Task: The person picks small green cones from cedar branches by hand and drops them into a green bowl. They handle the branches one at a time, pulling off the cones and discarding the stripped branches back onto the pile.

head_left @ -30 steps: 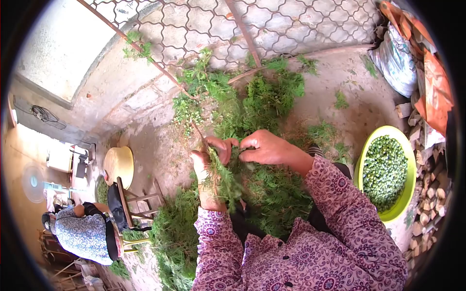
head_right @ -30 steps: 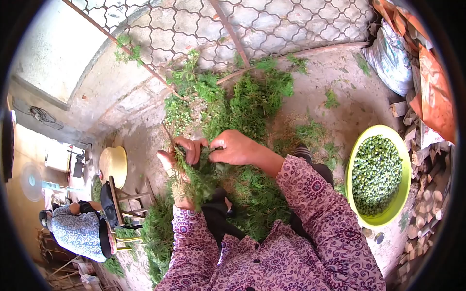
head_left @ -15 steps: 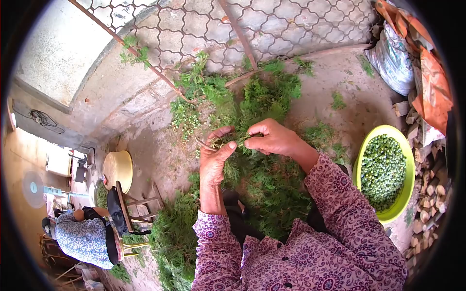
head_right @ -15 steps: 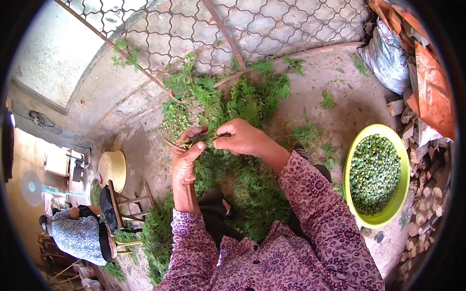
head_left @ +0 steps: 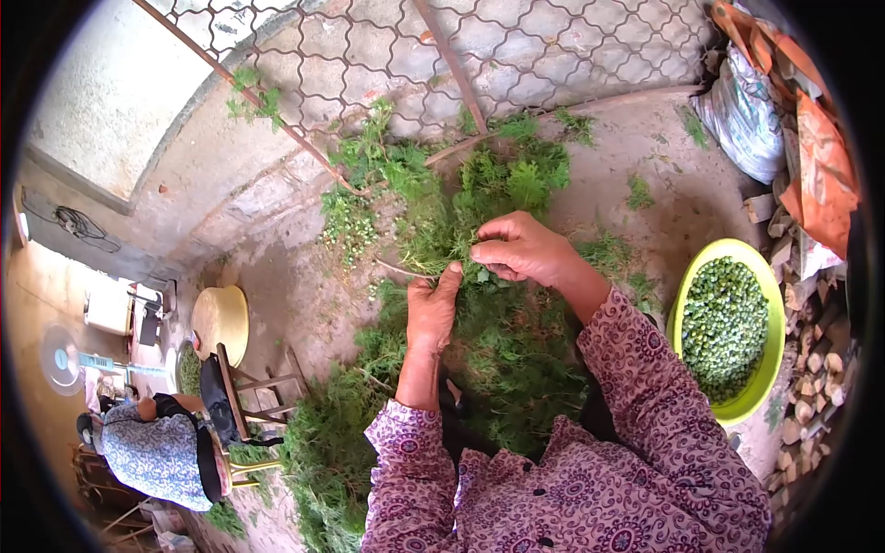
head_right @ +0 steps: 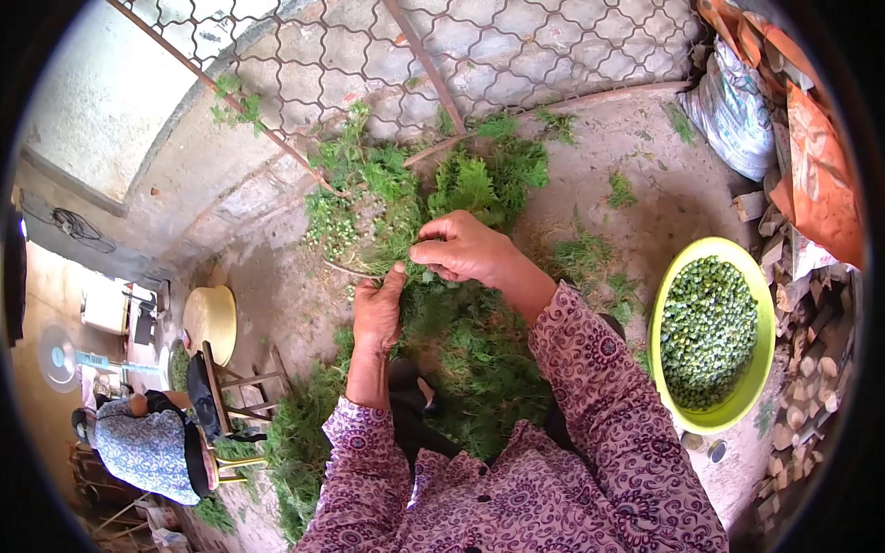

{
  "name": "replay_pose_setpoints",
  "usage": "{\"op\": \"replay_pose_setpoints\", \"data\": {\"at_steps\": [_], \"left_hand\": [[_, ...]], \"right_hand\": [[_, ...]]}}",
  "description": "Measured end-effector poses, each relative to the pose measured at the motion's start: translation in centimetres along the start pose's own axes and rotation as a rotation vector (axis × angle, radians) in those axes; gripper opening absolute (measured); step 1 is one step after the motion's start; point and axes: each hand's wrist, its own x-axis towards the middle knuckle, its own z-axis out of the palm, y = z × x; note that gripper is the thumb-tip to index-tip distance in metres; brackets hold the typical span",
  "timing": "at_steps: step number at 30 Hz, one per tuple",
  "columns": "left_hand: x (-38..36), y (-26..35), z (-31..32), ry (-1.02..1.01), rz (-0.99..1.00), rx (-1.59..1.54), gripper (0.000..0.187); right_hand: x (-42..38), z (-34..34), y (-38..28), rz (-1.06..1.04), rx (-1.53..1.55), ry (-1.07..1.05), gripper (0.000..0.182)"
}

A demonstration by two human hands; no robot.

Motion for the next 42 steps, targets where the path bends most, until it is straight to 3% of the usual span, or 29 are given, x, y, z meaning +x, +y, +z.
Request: {"op": "replay_pose_setpoints", "data": {"at_steps": [3, 6, 9, 12, 14, 16, 18, 20, 21, 25, 35, 42], "left_hand": [[-0.3, 0.9, 0.5, 0.034, -0.103, -0.118, 0.018], [0.1, 1.2, -0.2, 0.135, -0.214, -0.197, 0.019], [0.4, 1.4, -1.0, 0.233, -0.145, -0.148, 0.025], [1.5, 1.6, -2.3, 0.349, -0.092, -0.099, 0.026], [1.5, 2.5, -2.4, 0.365, -0.107, -0.157, 0.025], [1.9, 2.8, -2.7, 0.385, -0.049, -0.180, 0.022], [1.8, 3.0, -2.6, 0.388, -0.044, -0.192, 0.020], [1.9, 3.0, -2.4, 0.383, -0.016, -0.130, 0.017], [2.1, 2.7, -2.4, 0.372, -0.001, -0.171, 0.016], [2.0, 2.3, -2.2, 0.349, -0.001, -0.198, 0.016], [1.7, 2.2, -2.0, 0.299, -0.063, -0.235, 0.015], [2.3, 1.4, -2.5, 0.339, -0.052, -0.096, 0.014]], "right_hand": [[0.1, -0.5, 0.2, -0.052, -0.083, 0.043, 0.015], [-0.4, -1.0, -0.7, -0.105, 0.072, 0.127, 0.010], [-0.5, -2.6, -0.3, -0.208, 0.628, 0.021, 0.004], [-0.8, -2.7, 0.3, -0.191, 0.705, -0.064, 0.002], [-0.9, -2.1, 0.4, -0.207, 0.594, -0.100, 0.005], [-1.1, -0.7, 0.1, -0.122, 0.132, 0.040, 0.009], [-0.7, 0.6, 0.4, -0.155, 0.023, 0.041, 0.015], [0.0, 1.6, 1.5, -0.387, -0.358, 0.134, 0.015], [0.2, 1.8, 1.9, -0.398, -0.474, 0.156, 0.019], [1.0, 2.5, 3.3, -0.613, -0.771, 0.209, 0.029], [0.9, 3.5, 3.3, -0.545, -0.855, 0.148, 0.026], [0.5, 3.9, 2.8, -0.476, -0.703, 0.088, 0.020]]}}
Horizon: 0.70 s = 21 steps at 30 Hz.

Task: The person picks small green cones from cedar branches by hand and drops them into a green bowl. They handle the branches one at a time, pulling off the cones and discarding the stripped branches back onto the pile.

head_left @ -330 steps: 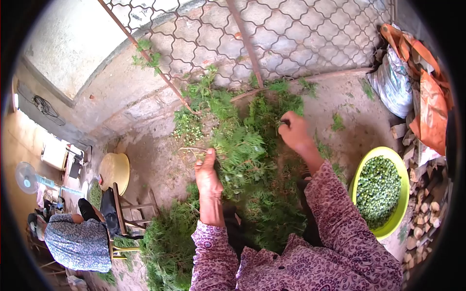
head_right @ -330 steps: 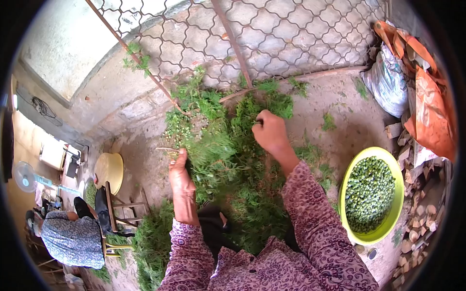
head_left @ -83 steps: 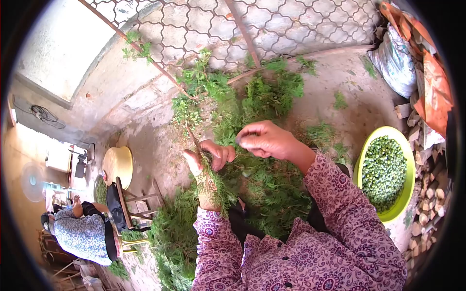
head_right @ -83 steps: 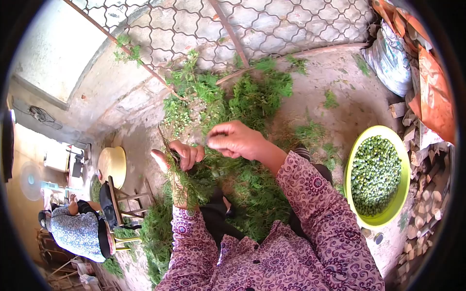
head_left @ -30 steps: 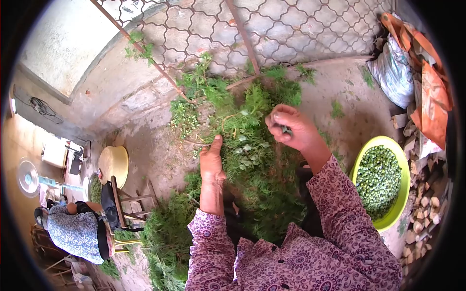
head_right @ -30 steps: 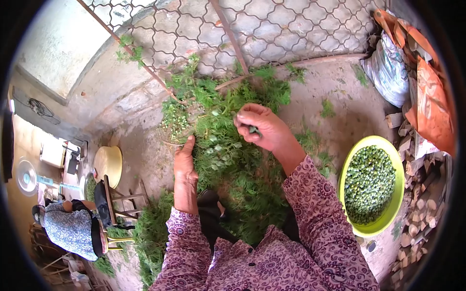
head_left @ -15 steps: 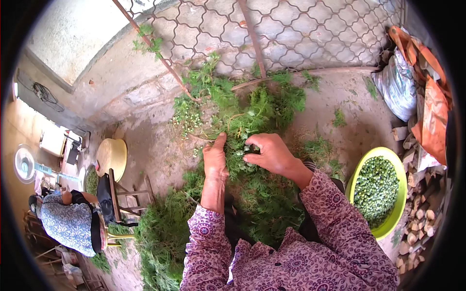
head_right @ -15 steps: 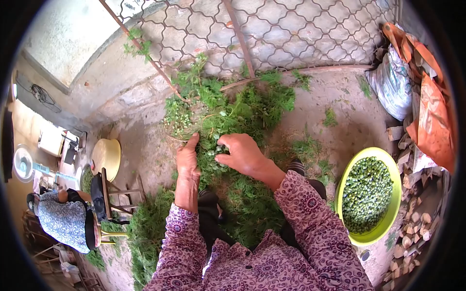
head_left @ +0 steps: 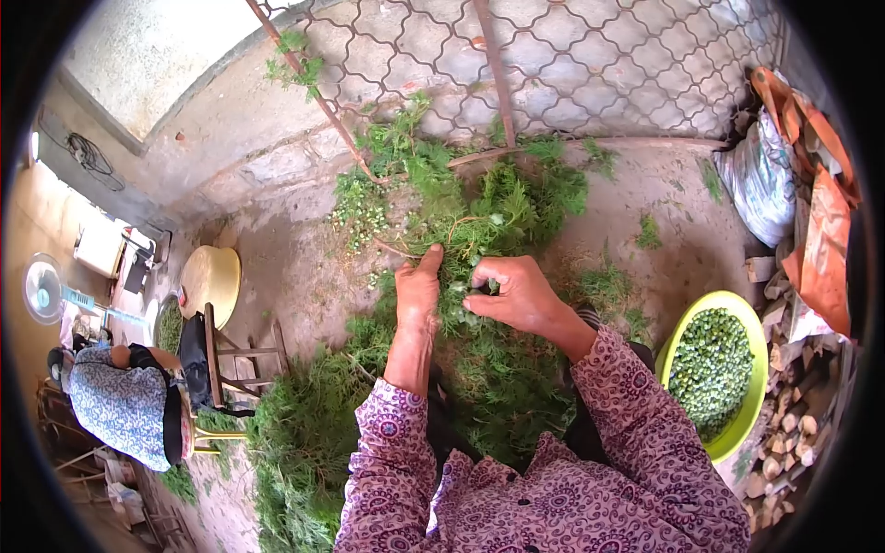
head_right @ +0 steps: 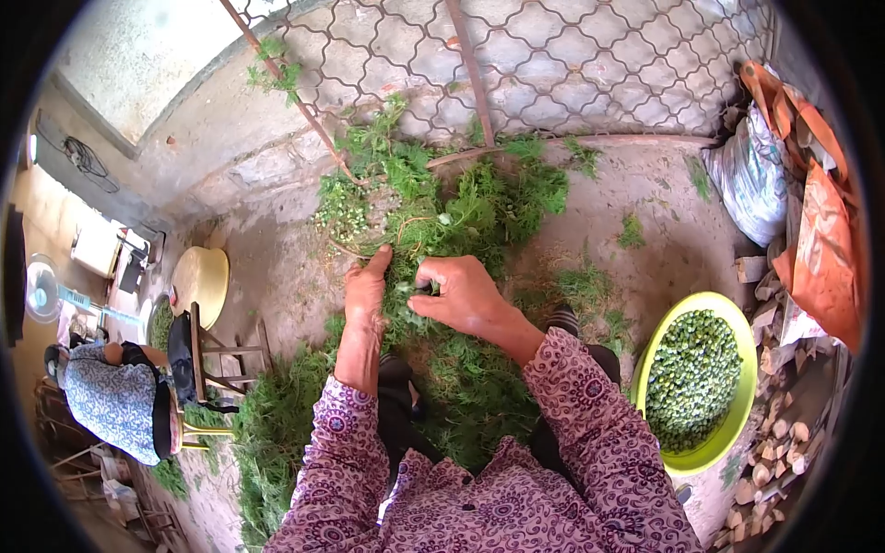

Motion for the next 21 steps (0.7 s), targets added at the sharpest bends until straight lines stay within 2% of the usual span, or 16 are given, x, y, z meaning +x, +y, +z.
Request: {"op": "replay_pose_setpoints", "data": {"at_steps": [2, 4, 5, 6, 8, 9, 10, 13, 14, 16, 17, 20, 21], "left_hand": [[0.9, 0.1, -0.6, 0.036, -0.031, -0.056, 0.015], [1.1, 0.9, -1.0, 0.075, -0.059, -0.118, 0.015], [1.0, 1.2, -1.1, 0.111, -0.060, -0.108, 0.016], [0.6, 1.7, -1.0, 0.145, -0.061, -0.095, 0.017], [0.3, 1.8, -0.7, 0.189, -0.057, -0.068, 0.017], [0.4, 1.5, -0.7, 0.176, -0.036, -0.070, 0.017], [0.5, 1.3, -0.6, 0.162, -0.016, -0.070, 0.018], [0.4, 1.1, -0.1, 0.167, -0.038, -0.054, 0.018], [0.2, 1.0, 0.1, 0.165, -0.039, -0.054, 0.018], [-0.5, 1.2, 0.8, 0.054, -0.033, -0.138, 0.020], [0.6, -0.6, 0.3, 0.047, 0.007, -0.128, 0.021], [0.0, -0.6, 0.8, 0.053, -0.002, -0.016, 0.021], [0.2, -1.0, 0.9, 0.050, 0.056, -0.016, 0.023]], "right_hand": [[-0.4, -0.2, -0.8, 0.003, 0.054, -0.031, 0.017], [-1.0, -0.9, -2.4, 0.159, 0.435, -0.129, 0.011], [-1.1, -1.3, -2.1, 0.338, 0.790, -0.171, 0.010], [-1.1, -1.7, -2.0, 0.341, 0.787, -0.179, 0.010], [-0.6, -2.7, -2.0, 0.415, 1.315, -0.132, 0.010], [-0.5, -2.7, -1.9, 0.410, 1.336, -0.104, 0.010], [-0.4, -2.5, -1.6, 0.410, 1.334, -0.107, 0.010], [-0.2, -1.8, -0.7, 0.486, 0.966, -0.065, 0.015], [-0.1, -1.3, -0.7, 0.486, 0.966, -0.063, 0.015], [0.0, -0.1, -0.4, 0.224, 0.420, 0.041, 0.017], [-0.1, 0.5, 0.1, 0.120, 0.304, 0.101, 0.021], [-0.1, 1.2, 0.7, 0.066, 0.138, 0.104, 0.025], [0.0, 1.5, 0.9, 0.070, 0.132, 0.122, 0.027]]}}
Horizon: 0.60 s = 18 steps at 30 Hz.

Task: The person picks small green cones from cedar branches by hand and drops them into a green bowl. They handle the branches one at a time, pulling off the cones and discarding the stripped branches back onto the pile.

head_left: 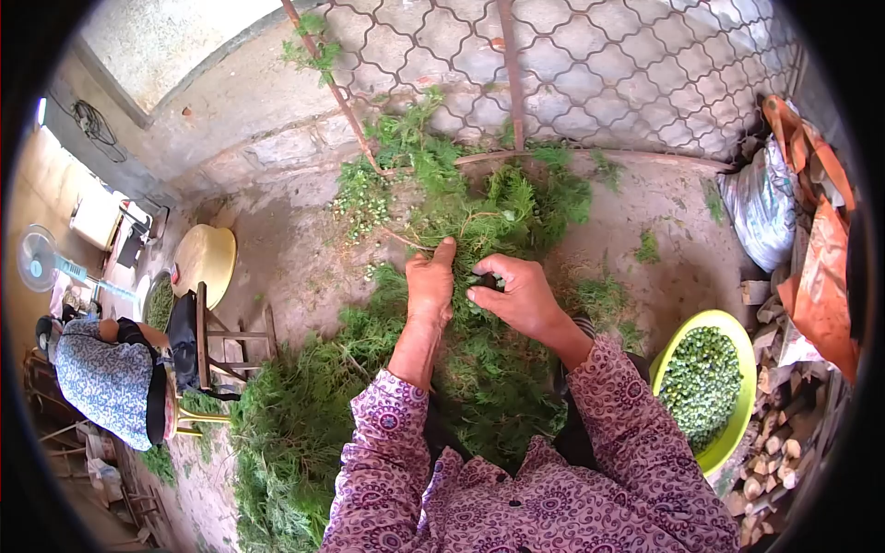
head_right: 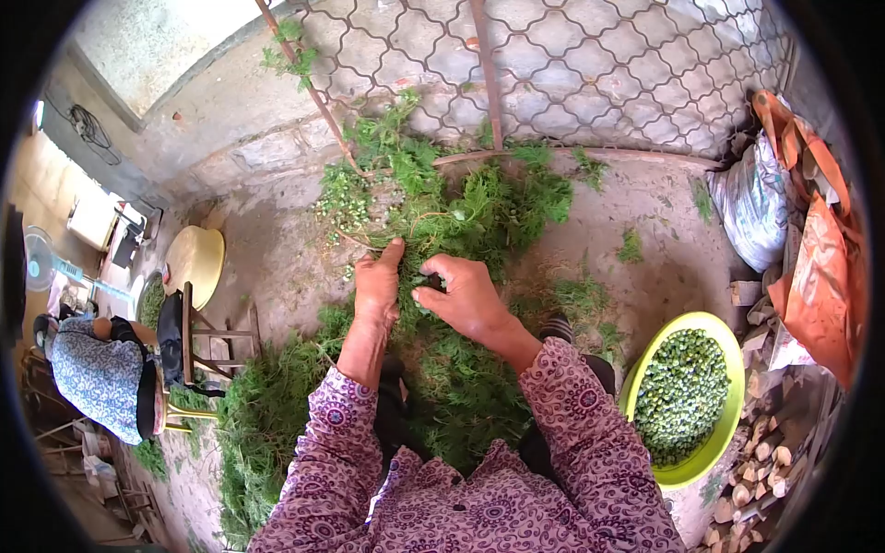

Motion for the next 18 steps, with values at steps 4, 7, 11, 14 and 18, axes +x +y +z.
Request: {"op": "replay_pose_setpoints", "data": {"at_steps": [4, 7, 11, 14, 18], "left_hand": [[0.0, -0.7, -0.2, -0.016, 0.045, 0.058, 0.028], [0.1, -1.2, -0.4, -0.047, 0.118, 0.075, 0.032], [0.2, -1.1, -0.7, -0.052, 0.083, 0.091, 0.031], [0.1, 0.6, -0.3, -0.027, 0.046, 0.001, 0.024], [0.8, 2.1, -1.7, 0.071, -0.065, -0.067, 0.024]], "right_hand": [[0.1, 0.1, 0.1, -0.147, -0.205, 0.038, 0.023], [0.1, 0.3, 0.2, -0.180, -0.293, 0.022, 0.020], [0.1, 0.3, 0.2, -0.130, -0.184, 0.032, 0.018], [-0.4, -0.2, -1.2, -0.070, -0.041, -0.002, 0.013], [-0.8, -2.9, -2.3, 0.437, 0.632, -0.133, 0.007]]}}
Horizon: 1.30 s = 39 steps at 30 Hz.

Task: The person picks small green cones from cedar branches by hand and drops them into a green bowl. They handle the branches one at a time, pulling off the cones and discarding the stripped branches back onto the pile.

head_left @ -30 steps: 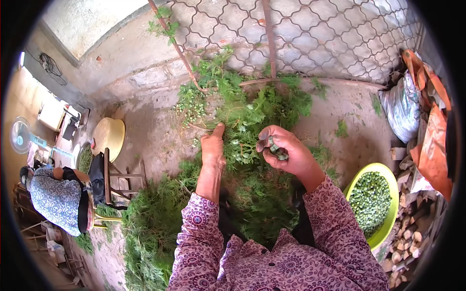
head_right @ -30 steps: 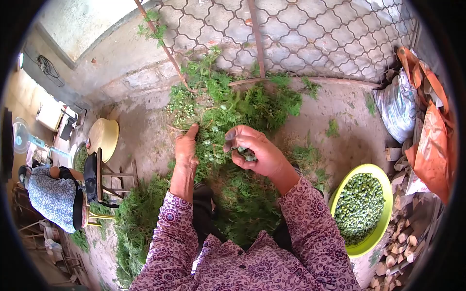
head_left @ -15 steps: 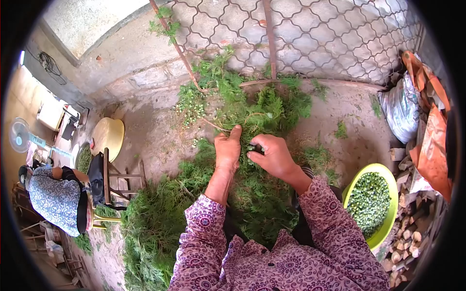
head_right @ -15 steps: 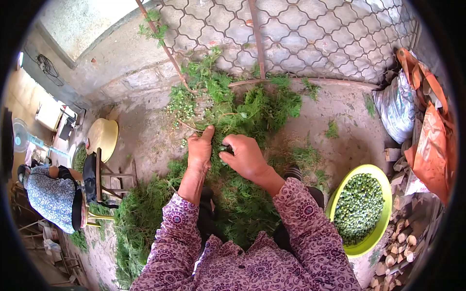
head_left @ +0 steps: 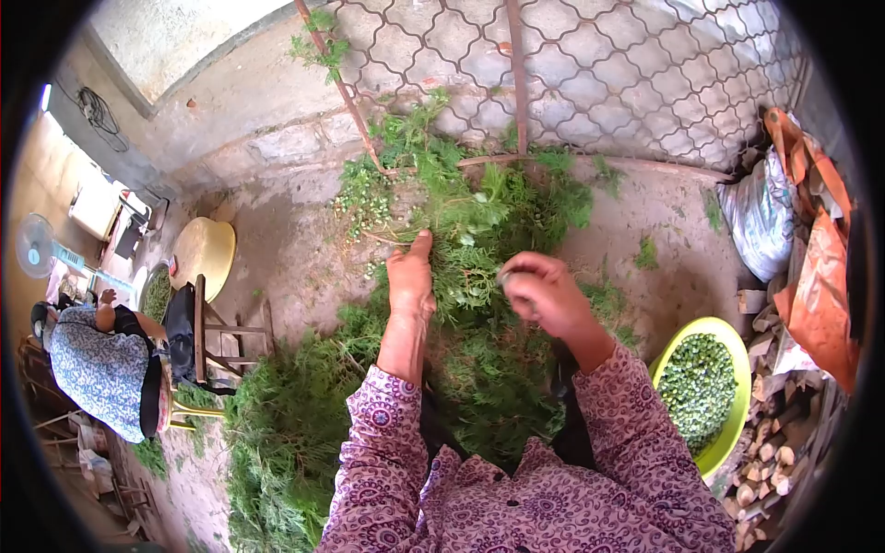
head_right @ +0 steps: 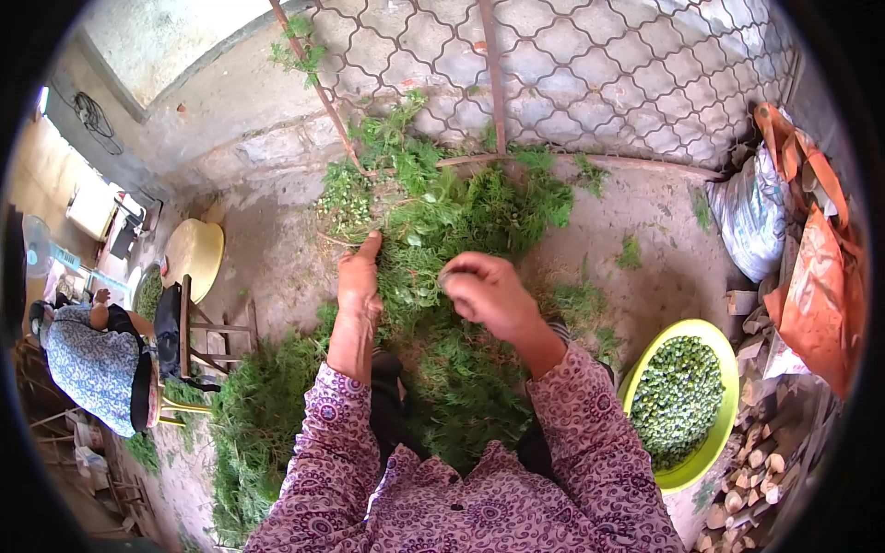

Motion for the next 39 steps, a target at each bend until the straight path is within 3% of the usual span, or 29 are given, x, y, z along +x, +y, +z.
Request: {"op": "replay_pose_setpoints", "data": {"at_steps": [1, 3, 5, 7, 11, 13, 15, 17, 19, 22, 24, 26, 28, 32, 34, 36, 39], "left_hand": [[-0.2, 0.5, 0.0, 0.060, -0.029, -0.005, 0.029], [0.2, 0.5, -0.4, 0.049, -0.053, -0.022, 0.037], [1.6, -1.0, -1.1, 0.084, -0.100, -0.101, 0.039], [1.0, -0.4, -0.7, 0.009, -0.115, -0.177, 0.040], [2.3, -1.8, -1.0, -0.097, -0.147, -0.290, 0.039], [2.3, -1.9, -1.0, -0.131, -0.176, -0.332, 0.037], [2.7, -2.4, -1.1, -0.125, -0.192, -0.329, 0.036], [0.9, -0.9, -0.5, -0.139, -0.217, -0.377, 0.036], [0.6, -0.9, -0.3, -0.158, -0.235, -0.427, 0.037], [1.2, -2.0, -0.5, -0.162, -0.231, -0.376, 0.037], [0.4, -1.2, -0.1, -0.158, -0.243, -0.363, 0.039], [0.9, -1.8, -0.1, -0.186, -0.248, -0.378, 0.040], [1.1, -2.1, -0.1, -0.202, -0.251, -0.398, 0.041], [1.4, -1.7, -0.3, -0.135, -0.219, -0.295, 0.043], [1.5, -1.2, -0.6, -0.112, -0.210, -0.246, 0.043], [1.5, -0.7, -0.8, -0.177, -0.235, -0.355, 0.028], [2.2, -0.9, -1.4, -0.097, -0.212, -0.319, 0.027]], "right_hand": [[0.0, -0.8, -0.3, 0.000, -0.004, 0.000, 0.007], [0.2, -2.6, -0.7, -0.073, 0.539, -0.117, 0.010], [-0.3, -4.1, -1.1, -0.111, 0.674, 0.011, 0.012], [-1.6, -6.7, -1.3, -0.145, 0.632, 0.088, 0.012], [-7.6, -12.3, -1.6, -0.382, 0.377, 0.649, 0.010], [-11.8, -15.9, -0.8, -0.396, 0.028, 0.952, 0.011], [-17.0, -24.1, 2.2, -0.382, -0.295, 1.164, 0.019], [-21.7, -29.8, 4.3, -0.164, -1.458, 1.321, 0.040], [-24.6, -29.2, 5.7, 0.399, -1.710, 1.222, 0.060], [-24.0, -28.2, 4.9, 0.501, -1.543, 1.193, 0.065], [-20.3, -26.0, 3.2, 0.107, -1.451, 1.020, 0.049], [-14.1, -19.4, 0.4, -0.031, -1.431, 0.970, 0.042], [-9.5, -12.7, -1.1, -0.355, -1.193, 0.752, 0.041], [-3.1, -1.5, -2.7, -0.705, -1.319, 0.308, 0.040], [-0.8, 0.6, -1.8, -0.737, -1.248, 0.270, 0.039], [0.2, 1.3, -1.0, -0.761, -1.175, 0.235, 0.037], [1.0, 1.5, -0.3, -0.767, -1.151, 0.246, 0.033]]}}
